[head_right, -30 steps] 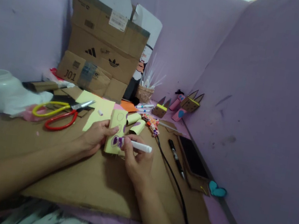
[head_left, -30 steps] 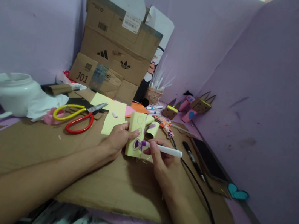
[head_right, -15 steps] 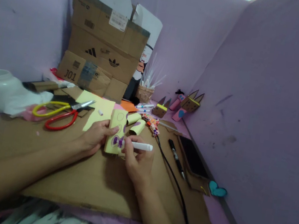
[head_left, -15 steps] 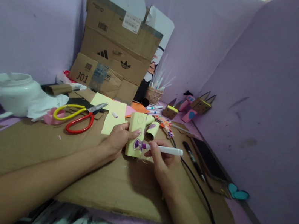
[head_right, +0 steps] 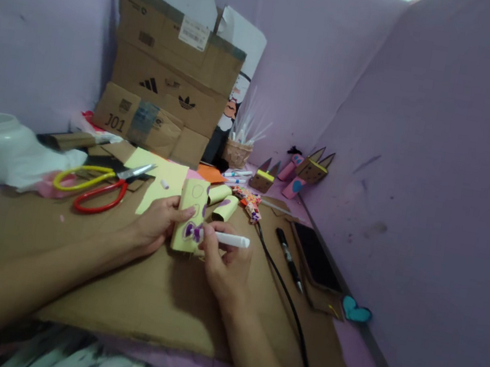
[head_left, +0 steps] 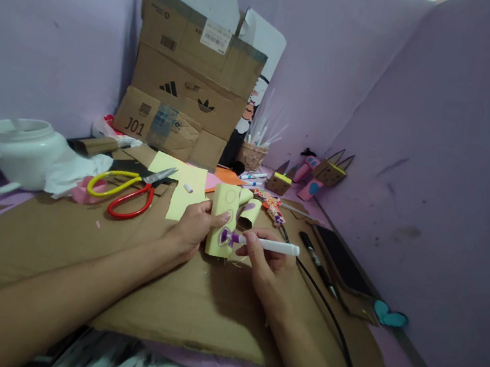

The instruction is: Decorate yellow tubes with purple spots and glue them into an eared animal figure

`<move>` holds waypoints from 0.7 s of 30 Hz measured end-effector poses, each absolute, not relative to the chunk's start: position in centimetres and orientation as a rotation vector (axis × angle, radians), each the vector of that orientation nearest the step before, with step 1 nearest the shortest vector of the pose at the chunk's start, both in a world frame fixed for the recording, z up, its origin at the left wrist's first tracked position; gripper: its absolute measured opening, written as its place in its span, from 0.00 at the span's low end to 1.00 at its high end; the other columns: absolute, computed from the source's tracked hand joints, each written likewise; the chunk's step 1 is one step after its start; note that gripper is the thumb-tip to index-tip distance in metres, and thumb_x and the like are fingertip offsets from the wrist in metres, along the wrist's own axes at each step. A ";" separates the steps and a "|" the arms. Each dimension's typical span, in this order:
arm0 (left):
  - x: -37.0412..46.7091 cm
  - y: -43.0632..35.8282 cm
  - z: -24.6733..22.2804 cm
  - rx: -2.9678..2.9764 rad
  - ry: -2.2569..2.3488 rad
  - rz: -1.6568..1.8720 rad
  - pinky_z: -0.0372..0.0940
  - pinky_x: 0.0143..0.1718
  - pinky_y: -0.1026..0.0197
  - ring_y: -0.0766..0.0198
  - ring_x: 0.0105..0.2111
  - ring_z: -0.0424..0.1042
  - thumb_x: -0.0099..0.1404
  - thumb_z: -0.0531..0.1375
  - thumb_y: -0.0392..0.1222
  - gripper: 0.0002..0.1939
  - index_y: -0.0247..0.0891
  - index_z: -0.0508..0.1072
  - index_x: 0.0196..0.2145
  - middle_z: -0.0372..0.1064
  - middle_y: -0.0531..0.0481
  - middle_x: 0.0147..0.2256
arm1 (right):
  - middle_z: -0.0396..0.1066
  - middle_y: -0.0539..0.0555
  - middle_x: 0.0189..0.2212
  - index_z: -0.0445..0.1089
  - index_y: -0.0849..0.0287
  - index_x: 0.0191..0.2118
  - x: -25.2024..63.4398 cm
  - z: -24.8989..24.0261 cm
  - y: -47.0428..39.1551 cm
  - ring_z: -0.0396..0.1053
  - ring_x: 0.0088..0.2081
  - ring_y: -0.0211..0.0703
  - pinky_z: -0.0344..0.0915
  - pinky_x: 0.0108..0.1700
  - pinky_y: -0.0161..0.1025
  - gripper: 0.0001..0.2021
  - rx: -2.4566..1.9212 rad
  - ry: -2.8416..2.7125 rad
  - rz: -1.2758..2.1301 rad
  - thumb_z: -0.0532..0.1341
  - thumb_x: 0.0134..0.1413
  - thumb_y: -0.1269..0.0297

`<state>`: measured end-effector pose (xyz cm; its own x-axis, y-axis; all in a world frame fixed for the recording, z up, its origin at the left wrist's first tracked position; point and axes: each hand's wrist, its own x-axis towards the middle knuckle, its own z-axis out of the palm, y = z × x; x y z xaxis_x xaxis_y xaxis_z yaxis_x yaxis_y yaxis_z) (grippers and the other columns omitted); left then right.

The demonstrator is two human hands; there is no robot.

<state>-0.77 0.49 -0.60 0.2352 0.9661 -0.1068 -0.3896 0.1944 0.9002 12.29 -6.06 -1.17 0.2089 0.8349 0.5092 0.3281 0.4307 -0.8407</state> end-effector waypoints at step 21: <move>-0.7 0.6 -0.8 0.895 0.853 1.122 0.66 0.26 0.59 0.63 0.23 0.69 0.43 0.69 0.35 0.14 0.32 0.72 0.29 0.72 0.49 0.23 | 0.72 0.50 0.18 0.71 0.60 0.31 12.6 -1.4 -6.1 0.71 0.20 0.39 0.65 0.23 0.33 0.11 -1.078 -1.281 0.380 0.58 0.57 0.58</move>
<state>-0.72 0.64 -0.83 0.2169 0.9696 -0.1129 -0.3675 0.1882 0.9108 12.59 -6.12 -1.39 0.3062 0.7554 0.5793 0.3180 0.4924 -0.8102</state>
